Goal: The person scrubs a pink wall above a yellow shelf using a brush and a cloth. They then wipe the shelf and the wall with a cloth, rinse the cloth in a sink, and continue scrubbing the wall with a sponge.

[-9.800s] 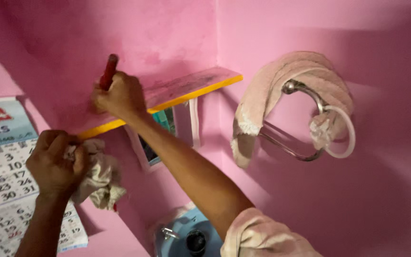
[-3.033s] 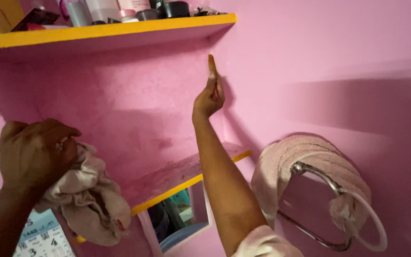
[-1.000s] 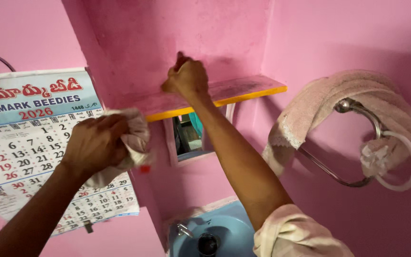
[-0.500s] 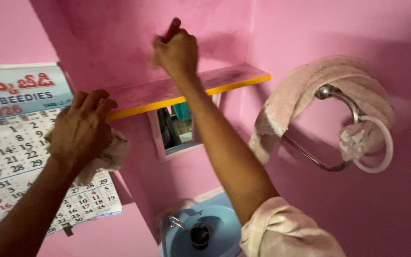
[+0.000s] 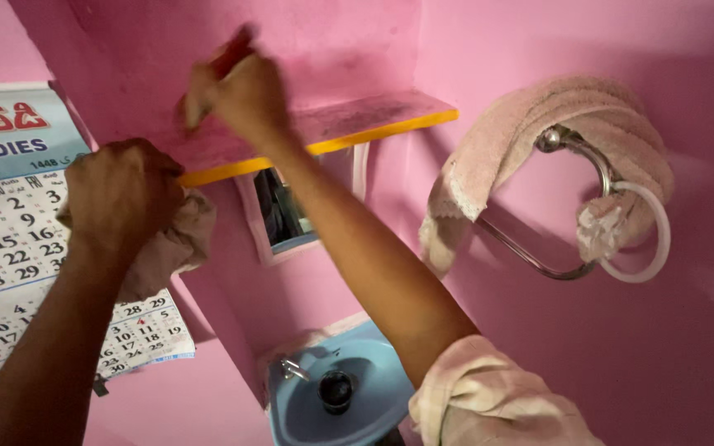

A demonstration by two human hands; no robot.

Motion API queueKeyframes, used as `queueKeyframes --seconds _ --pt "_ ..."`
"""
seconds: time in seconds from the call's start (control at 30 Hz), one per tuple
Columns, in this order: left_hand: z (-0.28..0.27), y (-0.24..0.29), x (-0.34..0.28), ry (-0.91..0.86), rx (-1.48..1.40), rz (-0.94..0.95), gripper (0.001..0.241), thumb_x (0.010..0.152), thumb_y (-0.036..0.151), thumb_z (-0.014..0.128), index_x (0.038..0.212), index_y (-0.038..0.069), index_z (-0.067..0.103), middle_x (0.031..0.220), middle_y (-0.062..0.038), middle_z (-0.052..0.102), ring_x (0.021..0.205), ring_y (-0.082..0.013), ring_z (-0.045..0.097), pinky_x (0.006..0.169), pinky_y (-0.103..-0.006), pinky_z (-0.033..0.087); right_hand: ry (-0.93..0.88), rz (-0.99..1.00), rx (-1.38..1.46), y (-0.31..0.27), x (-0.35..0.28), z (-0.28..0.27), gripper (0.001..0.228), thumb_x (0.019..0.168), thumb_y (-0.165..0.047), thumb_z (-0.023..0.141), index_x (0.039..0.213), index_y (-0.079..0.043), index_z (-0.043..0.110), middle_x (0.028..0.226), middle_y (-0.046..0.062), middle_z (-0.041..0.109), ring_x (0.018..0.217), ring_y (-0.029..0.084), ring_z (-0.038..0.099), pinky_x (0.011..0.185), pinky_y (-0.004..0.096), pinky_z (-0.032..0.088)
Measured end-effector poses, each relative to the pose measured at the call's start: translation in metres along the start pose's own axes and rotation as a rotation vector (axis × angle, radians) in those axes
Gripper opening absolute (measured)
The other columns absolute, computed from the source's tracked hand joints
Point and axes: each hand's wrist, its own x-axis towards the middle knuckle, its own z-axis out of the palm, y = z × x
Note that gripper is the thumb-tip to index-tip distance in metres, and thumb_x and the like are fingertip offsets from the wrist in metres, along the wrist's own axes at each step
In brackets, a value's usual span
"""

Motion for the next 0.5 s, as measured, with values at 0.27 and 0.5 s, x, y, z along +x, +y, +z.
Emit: queueKeyframes --seconds 0.27,0.5 --pt "0.001 -0.003 0.007 -0.099 -0.090 -0.044 0.017 0.095 0.022 0.067 0.085 0.016 0.080 0.076 -0.014 0.075 0.061 -0.0297 0.072 0.060 -0.0436 0.059 0.254 0.097 -0.492 0.029 0.032 -0.043 0.026 0.079 -0.032 0.067 0.083 -0.007 0.074 0.070 0.011 0.077 0.059 0.023 0.075 0.059 0.040 0.060" --pt "0.000 0.013 0.032 -0.195 -0.003 -0.005 0.019 0.092 0.024 0.067 0.106 0.025 0.078 0.079 -0.017 0.074 0.064 -0.0362 0.073 0.059 -0.0503 0.059 0.201 -0.033 -0.395 -0.013 -0.008 0.017 0.034 0.068 -0.033 0.074 0.080 -0.001 0.072 0.070 0.019 0.074 0.066 0.035 0.073 0.062 0.047 0.059"
